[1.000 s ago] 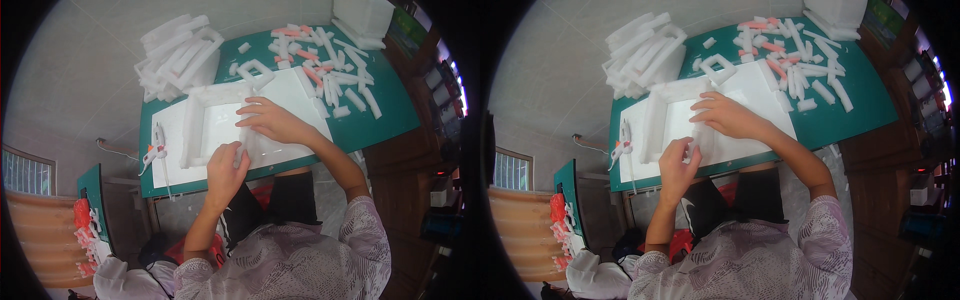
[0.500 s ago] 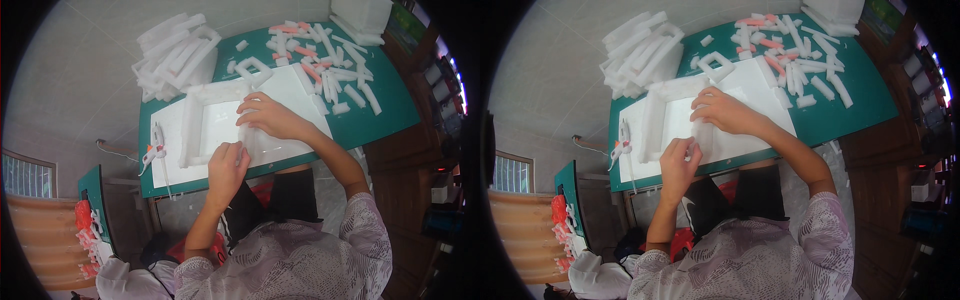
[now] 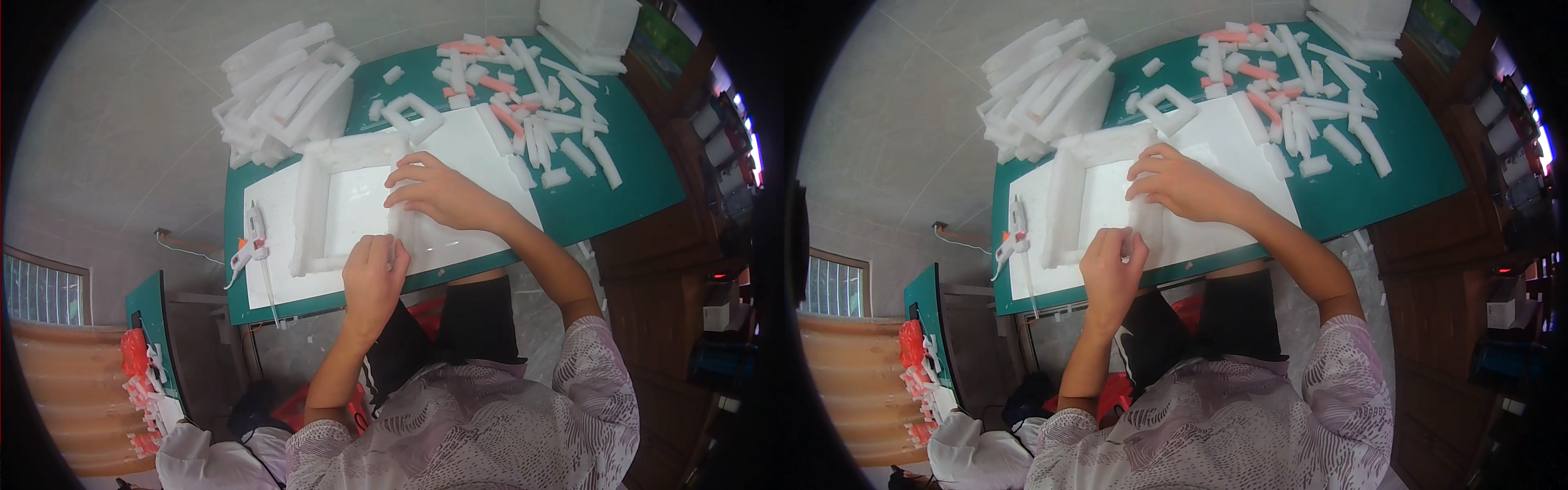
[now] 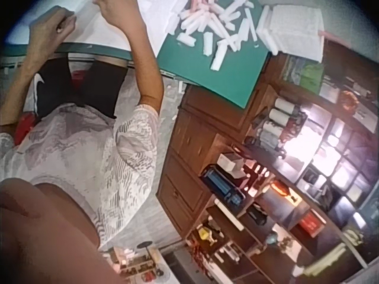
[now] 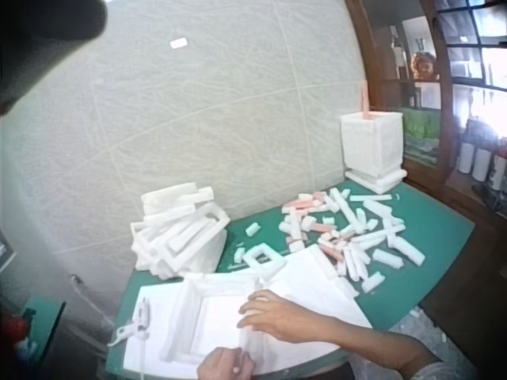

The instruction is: Applying hot glue to foam strips and assembling them into a rectangular frame for packaging.

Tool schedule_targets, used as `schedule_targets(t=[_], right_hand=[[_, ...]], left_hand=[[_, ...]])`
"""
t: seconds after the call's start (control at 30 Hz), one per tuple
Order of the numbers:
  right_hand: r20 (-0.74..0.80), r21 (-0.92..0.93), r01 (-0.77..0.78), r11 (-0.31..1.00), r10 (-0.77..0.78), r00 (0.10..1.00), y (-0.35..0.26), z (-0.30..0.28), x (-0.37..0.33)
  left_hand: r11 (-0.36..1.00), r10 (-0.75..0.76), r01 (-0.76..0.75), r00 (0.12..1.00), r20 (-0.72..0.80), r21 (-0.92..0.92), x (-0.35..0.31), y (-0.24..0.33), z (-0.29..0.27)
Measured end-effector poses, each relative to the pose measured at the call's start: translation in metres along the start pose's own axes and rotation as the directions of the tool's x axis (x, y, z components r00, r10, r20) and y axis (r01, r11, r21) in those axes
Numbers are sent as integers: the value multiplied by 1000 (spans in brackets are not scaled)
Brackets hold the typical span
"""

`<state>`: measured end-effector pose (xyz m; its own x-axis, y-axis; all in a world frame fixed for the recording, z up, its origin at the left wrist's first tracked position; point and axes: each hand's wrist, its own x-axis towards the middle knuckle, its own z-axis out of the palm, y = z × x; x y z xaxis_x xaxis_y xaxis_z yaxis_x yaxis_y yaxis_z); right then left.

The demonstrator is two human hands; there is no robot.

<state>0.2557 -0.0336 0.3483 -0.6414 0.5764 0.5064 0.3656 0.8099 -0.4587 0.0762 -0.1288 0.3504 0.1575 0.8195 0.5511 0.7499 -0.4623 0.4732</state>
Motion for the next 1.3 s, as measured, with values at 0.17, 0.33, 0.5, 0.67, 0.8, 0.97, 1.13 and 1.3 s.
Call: schedule_targets(t=[0.17,0.33,0.5,0.67,0.8,0.97,1.13,1.3], right_hand=[[12,25,-15,1000,15,1000,-1,-1,1],[-6,40,-13,999,13,1000,-3,3,1],[-60,119,-71,990,79,995,-27,-4,-14],[-92,215,-149,965,172,981,-64,5,-35],[-118,241,-177,954,210,971,-70,19,-43],[-160,139,-118,983,140,977,-80,27,-37],[-205,48,-122,991,130,970,-78,37,-36],[-208,35,-144,989,148,967,-85,38,-31]], left_hand=[[1000,17,-16,1000,-6,25,1,1,3],[1000,25,-25,1000,-12,-6,-2,-3,-1],[996,25,-19,998,62,-92,-2,-6,-20],[981,-10,53,975,224,-187,-5,-15,-44],[944,-6,122,934,357,-305,-2,-23,-48],[913,54,107,926,375,-394,-1,-32,-45],[901,38,131,926,376,-414,-3,-35,-46],[973,12,35,980,200,-228,-12,-33,-44]])
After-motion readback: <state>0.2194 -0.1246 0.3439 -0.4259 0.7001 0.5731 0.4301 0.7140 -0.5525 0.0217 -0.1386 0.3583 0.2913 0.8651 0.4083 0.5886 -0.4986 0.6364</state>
